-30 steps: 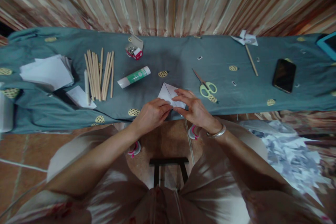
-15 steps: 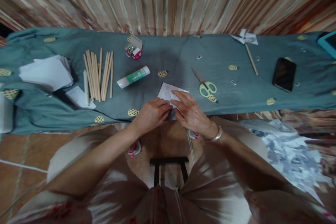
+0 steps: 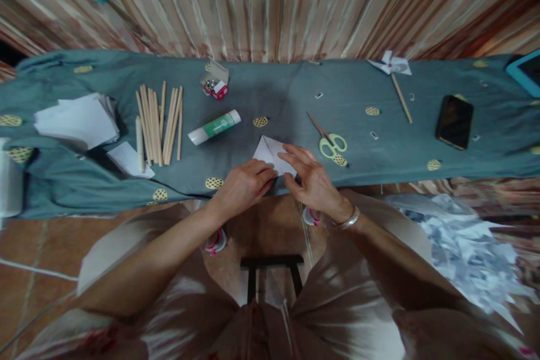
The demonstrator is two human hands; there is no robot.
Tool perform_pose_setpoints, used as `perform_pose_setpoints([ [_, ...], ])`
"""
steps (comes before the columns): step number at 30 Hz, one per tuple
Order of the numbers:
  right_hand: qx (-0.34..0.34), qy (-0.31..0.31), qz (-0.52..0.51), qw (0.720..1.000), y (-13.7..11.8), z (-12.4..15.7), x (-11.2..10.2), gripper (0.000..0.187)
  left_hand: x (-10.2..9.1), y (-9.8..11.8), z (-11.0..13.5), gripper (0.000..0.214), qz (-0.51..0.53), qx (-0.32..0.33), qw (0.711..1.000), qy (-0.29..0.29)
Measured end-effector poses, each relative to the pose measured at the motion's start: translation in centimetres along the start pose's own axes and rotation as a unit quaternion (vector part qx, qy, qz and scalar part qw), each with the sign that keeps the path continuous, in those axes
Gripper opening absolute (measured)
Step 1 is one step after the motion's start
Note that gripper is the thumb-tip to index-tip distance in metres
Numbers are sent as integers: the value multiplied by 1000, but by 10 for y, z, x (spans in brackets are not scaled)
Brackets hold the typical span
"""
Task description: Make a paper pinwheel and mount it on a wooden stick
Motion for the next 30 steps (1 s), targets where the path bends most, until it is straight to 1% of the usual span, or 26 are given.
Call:
perform_pose_setpoints([
  [4, 23, 2, 19, 1000, 13, -2, -4, 43, -4, -1, 1, 17, -14, 11, 1000, 2],
  [7, 28, 4, 14, 1000, 14, -3, -9, 39, -12, -12, 1, 18, -26, 9, 1000, 6],
  [11, 39, 6, -2, 999, 11, -2, -15, 32, -25, -28, 2, 19, -58, 3, 998, 27],
  [13, 35, 8, -5, 999, 8, -1, -16, 30, -29, -29, 2, 20, -71, 4, 997, 37],
  [15, 28, 8, -4, 1000, 6, -1, -15, 29, -31, -22, 1, 20, -70, 10, 996, 49],
  [17, 24, 5, -2, 1000, 6, 0, -13, 28, -29, -11, 0, 19, -57, 24, 997, 52],
  [18, 23, 4, -1, 1000, 5, 0, -12, 28, -26, -5, 0, 18, -49, 31, 997, 44],
  [21, 16, 2, 3, 1000, 4, -1, -12, 27, -13, 5, 0, 19, -45, 39, 998, 1],
  [24, 6, -6, 7, 1000, 1, -1, -13, 28, -4, 7, 0, 16, -68, 42, 997, -15],
  [27, -15, -21, 11, 1000, -2, -1, -12, 31, -1, 8, 2, 16, -82, 51, 995, -13],
  [30, -31, -40, 4, 999, -3, 0, -10, 38, -1, 10, 3, 19, -94, 57, 994, -12],
])
Point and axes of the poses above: each hand's wrist, its own z-axis away from the middle knuckle, its own x-axis out of the palm, y = z × x, the point moved 10 cm from there along -z, towards the middle knuckle, and after that the axes turned 13 degrees about z, right-handed, at the moved point
